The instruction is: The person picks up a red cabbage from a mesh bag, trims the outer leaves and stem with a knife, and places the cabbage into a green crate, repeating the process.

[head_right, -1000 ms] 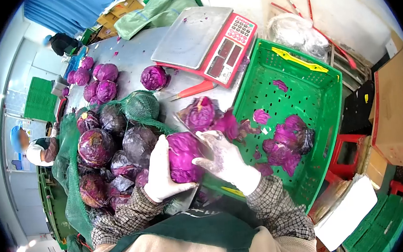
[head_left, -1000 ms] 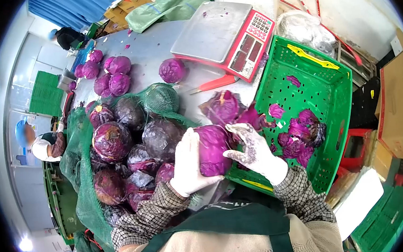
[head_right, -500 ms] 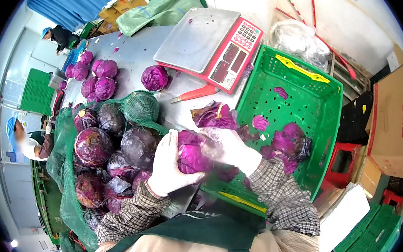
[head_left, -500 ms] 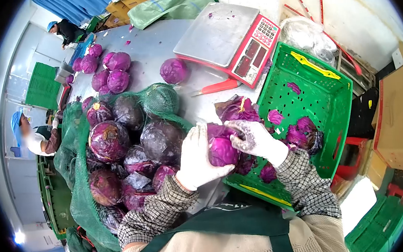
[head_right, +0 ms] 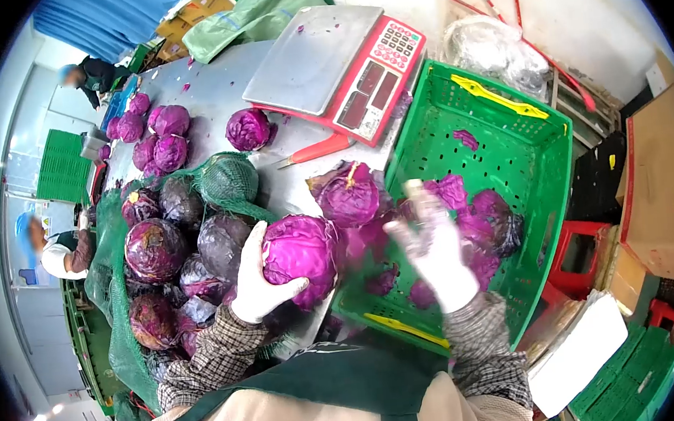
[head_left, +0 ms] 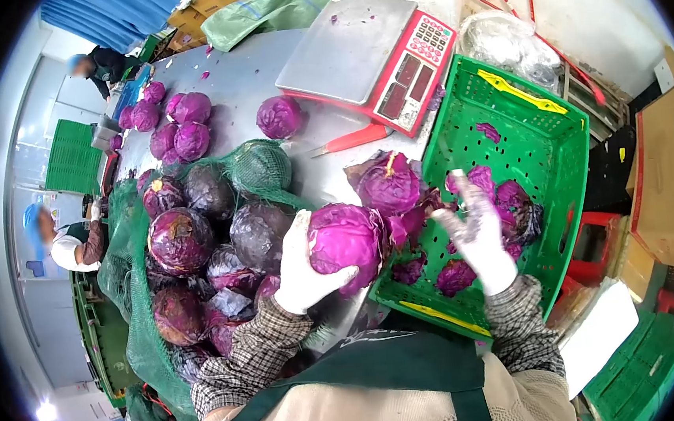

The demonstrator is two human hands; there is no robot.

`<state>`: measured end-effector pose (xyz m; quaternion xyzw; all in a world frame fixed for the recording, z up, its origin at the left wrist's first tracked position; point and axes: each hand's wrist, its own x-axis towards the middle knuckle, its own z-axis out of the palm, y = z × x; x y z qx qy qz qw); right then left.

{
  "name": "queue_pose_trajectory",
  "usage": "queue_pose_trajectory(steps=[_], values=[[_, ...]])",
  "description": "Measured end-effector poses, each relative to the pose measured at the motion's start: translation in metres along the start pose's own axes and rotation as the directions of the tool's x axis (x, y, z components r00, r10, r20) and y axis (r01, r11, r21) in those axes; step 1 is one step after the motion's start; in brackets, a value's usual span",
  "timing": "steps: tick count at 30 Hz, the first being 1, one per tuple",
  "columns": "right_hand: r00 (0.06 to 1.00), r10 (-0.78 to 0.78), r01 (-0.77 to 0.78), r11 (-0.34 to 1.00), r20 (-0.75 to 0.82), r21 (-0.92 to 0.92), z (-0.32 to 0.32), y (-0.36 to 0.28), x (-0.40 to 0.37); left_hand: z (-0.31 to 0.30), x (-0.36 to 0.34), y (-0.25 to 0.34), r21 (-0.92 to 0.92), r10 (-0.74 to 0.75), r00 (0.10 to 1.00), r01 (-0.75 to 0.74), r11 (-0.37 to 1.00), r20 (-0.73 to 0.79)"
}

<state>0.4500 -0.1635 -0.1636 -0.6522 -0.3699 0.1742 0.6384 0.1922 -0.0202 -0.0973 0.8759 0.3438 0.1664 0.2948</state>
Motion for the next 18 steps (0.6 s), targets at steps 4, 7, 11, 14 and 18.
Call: queue_pose_trajectory(steps=[4, 7, 11, 14, 18], values=[[0.933, 0.055, 0.031, 0.972, 0.355, -0.232, 0.057, -0.032, -0.006, 0.004, -0.002, -0.001, -0.041, -0.032, 0.999, 0.031, 0.999, -0.011], [0.845, 0.231, -0.173, 0.971, 0.483, -0.163, 0.065, -0.011, 0.000, 0.004, -0.003, 0.000, -0.098, -0.049, 0.999, 0.048, 0.994, -0.008], [0.894, 0.057, 0.013, 0.988, 0.444, -0.154, 0.072, 0.009, -0.003, 0.005, -0.007, -0.011, -0.261, -0.104, 0.995, 0.101, 0.960, 0.002], [0.840, 0.198, -0.103, 0.972, 0.505, -0.210, 0.072, 0.010, 0.003, -0.001, -0.004, -0.006, -0.008, -0.013, 1.000, 0.013, 1.000, 0.024], [0.789, 0.337, -0.152, 0.917, 0.513, -0.369, 0.072, -0.012, 0.015, 0.007, -0.002, 0.003, 0.016, 0.033, 0.999, -0.032, 0.999, -0.035]])
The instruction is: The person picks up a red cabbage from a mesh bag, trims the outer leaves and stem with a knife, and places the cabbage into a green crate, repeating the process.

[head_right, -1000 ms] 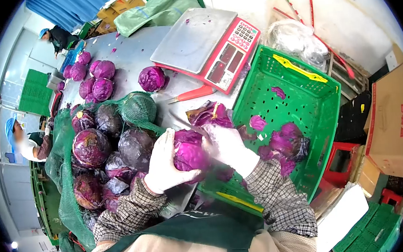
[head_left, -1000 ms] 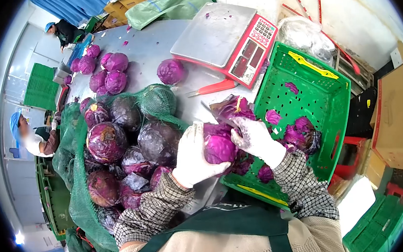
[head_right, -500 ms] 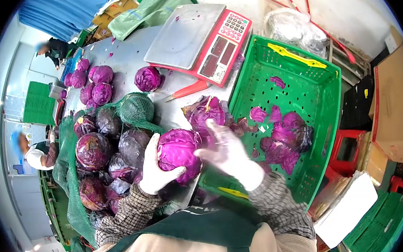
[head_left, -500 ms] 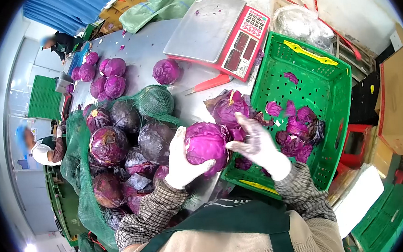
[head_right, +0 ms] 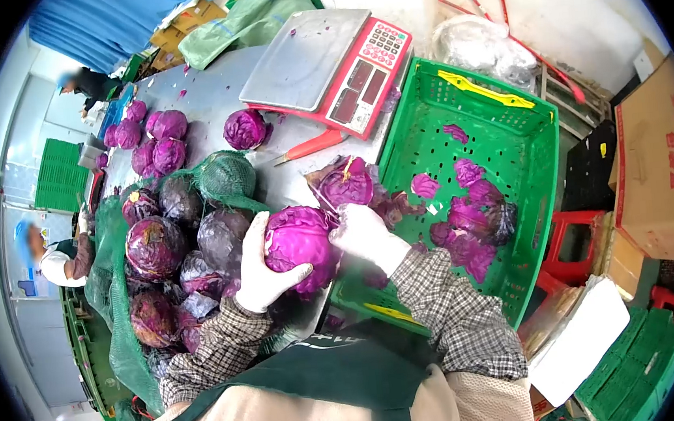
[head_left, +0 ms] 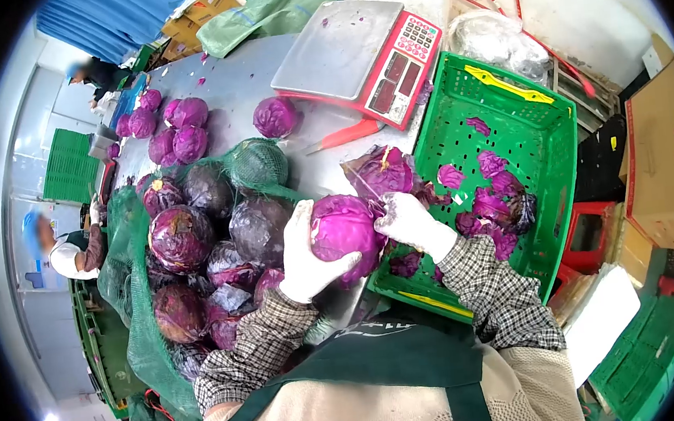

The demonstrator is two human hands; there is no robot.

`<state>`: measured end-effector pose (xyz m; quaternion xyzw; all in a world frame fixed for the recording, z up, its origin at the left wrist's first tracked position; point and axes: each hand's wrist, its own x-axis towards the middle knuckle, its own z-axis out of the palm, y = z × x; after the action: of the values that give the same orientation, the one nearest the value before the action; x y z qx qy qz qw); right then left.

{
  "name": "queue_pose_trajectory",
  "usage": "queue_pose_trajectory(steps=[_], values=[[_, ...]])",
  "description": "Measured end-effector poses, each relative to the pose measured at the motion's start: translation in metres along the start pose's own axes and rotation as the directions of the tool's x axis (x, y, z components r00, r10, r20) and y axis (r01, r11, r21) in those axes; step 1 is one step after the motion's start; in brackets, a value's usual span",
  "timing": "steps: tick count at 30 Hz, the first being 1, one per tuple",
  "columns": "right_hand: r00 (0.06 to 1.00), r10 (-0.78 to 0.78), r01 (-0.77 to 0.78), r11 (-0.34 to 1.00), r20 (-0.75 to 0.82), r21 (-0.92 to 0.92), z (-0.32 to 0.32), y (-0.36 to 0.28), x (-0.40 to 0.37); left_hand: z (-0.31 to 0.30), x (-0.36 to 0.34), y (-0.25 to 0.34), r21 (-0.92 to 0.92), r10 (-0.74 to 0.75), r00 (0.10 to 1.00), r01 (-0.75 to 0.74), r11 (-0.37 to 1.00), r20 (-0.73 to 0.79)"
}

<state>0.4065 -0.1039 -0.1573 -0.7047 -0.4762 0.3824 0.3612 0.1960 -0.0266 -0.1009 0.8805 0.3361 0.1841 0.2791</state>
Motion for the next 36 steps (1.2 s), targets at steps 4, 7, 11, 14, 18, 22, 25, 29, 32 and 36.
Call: queue_pose_trajectory(steps=[4, 7, 11, 14, 18, 22, 25, 29, 32, 36], values=[[0.989, -0.122, 0.100, 0.965, -0.077, -0.243, -0.024, -0.024, -0.014, 0.003, -0.003, 0.003, -0.109, -0.045, 0.997, 0.051, 0.993, 0.055], [0.982, -0.155, 0.112, 0.939, -0.109, -0.324, -0.023, -0.029, -0.016, -0.019, 0.010, 0.047, 0.234, 0.115, 0.986, -0.141, 0.962, 0.124], [0.990, -0.110, 0.072, 0.935, -0.088, -0.348, -0.024, -0.035, -0.011, -0.011, 0.021, 0.048, 0.348, 0.087, 0.935, -0.212, 0.913, 0.343], [0.985, -0.108, 0.046, 0.918, -0.137, -0.393, -0.022, 0.003, -0.016, -0.024, 0.027, 0.026, 0.241, 0.208, 0.923, -0.293, 0.925, 0.323], [0.950, -0.162, 0.121, 0.979, -0.268, -0.162, 0.001, 0.080, -0.035, -0.034, 0.018, -0.022, 0.029, 0.230, 0.942, -0.244, 0.969, 0.243], [0.952, 0.028, 0.029, 0.982, -0.304, 0.184, -0.011, 0.091, -0.070, -0.028, 0.020, -0.014, 0.011, 0.125, 0.966, -0.131, 0.991, 0.227], [0.897, 0.055, -0.171, 0.958, -0.439, -0.230, -0.055, 0.122, -0.086, -0.028, 0.025, -0.012, 0.011, 0.095, 0.972, -0.100, 0.995, 0.215], [0.869, -0.214, 0.058, 0.939, -0.445, -0.339, -0.063, 0.047, -0.078, -0.021, 0.029, 0.000, 0.074, 0.055, 0.978, -0.071, 0.995, 0.202], [0.960, -0.074, 0.191, 0.877, -0.269, 0.440, 0.000, 0.009, -0.055, -0.024, 0.030, 0.003, 0.104, -0.042, 0.956, 0.012, 0.995, 0.292], [0.956, -0.104, 0.199, 0.917, -0.274, 0.345, 0.026, -0.023, -0.030, -0.027, 0.026, 0.009, 0.131, 0.108, 0.930, -0.163, 0.978, 0.351]])
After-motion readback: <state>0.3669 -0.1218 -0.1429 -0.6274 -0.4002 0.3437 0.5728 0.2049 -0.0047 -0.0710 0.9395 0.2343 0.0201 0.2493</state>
